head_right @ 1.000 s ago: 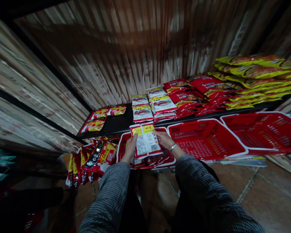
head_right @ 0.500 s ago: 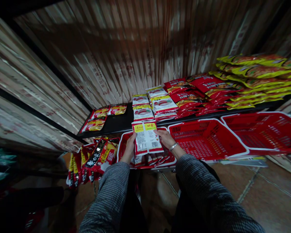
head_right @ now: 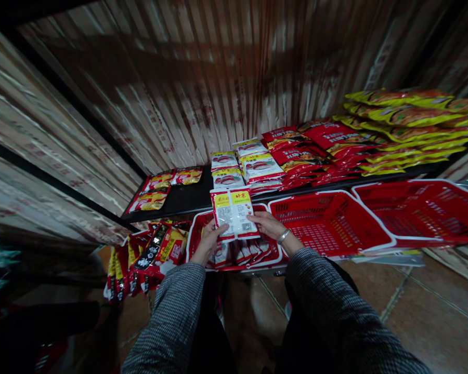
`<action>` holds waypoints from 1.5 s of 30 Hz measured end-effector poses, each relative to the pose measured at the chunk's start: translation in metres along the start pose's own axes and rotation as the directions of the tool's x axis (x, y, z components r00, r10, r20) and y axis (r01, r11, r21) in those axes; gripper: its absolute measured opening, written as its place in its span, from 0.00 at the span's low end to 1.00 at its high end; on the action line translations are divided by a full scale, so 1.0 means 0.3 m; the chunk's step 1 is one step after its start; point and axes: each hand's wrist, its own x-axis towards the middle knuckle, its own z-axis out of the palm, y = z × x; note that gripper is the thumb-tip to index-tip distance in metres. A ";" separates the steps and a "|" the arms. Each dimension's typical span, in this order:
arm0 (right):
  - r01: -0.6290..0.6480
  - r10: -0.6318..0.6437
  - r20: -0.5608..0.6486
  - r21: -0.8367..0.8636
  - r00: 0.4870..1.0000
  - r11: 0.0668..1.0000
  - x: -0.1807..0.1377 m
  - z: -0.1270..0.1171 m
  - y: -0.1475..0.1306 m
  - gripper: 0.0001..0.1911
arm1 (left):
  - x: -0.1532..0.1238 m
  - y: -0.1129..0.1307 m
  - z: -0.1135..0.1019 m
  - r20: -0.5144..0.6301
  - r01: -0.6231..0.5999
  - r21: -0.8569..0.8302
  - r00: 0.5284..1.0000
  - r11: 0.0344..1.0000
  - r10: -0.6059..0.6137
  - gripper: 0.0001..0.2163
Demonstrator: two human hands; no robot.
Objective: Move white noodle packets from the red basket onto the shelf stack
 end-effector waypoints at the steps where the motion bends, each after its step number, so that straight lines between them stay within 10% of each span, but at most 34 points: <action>1: 0.002 -0.002 0.016 -0.008 1.000 1.000 -0.004 -0.002 0.001 0.10 | -0.001 0.005 -0.001 0.005 0.000 0.003 1.000 1.000 0.000 0.23; 11: 0.079 -0.080 -0.011 -0.046 0.997 0.996 -0.048 -0.003 -0.011 0.14 | 0.003 -0.009 -0.007 0.023 -0.148 0.229 0.989 0.962 0.146 0.28; 15: 0.130 -0.135 -0.055 -0.093 0.989 0.987 -0.055 0.008 -0.002 0.17 | -0.008 0.003 -0.026 0.035 -0.397 0.600 0.880 0.695 0.473 0.37; 18: 0.170 -0.186 -0.091 -0.163 0.978 0.972 -0.056 0.028 0.011 0.20 | -0.031 -0.003 -0.030 0.218 -0.500 0.709 0.826 0.497 0.521 0.24; 25: 0.329 -0.447 -0.017 -0.652 0.894 0.683 -0.101 0.102 0.058 0.16 | -0.078 -0.080 0.034 0.064 -0.172 0.330 0.985 0.928 0.160 0.18; 31: 0.483 -0.524 0.263 -0.806 0.810 0.343 -0.141 0.152 0.117 0.20 | -0.073 -0.092 0.038 -0.033 -0.072 0.071 0.997 0.995 0.074 0.19; 35: 0.499 -0.508 0.251 -0.746 0.824 0.441 -0.128 0.130 0.098 0.16 | -0.068 -0.076 0.026 -0.104 0.066 -0.049 0.992 0.997 -0.071 0.19; 40: 0.352 -0.534 -0.178 -0.577 0.826 0.737 -0.065 0.031 0.028 0.18 | -0.077 -0.036 0.037 -0.023 0.219 -0.150 0.974 0.964 -0.225 0.17; 45: 0.188 -0.205 -0.157 -0.115 0.966 0.975 -0.031 -0.001 -0.012 0.15 | -0.080 -0.042 0.044 0.026 0.290 -0.116 0.957 0.950 -0.289 0.11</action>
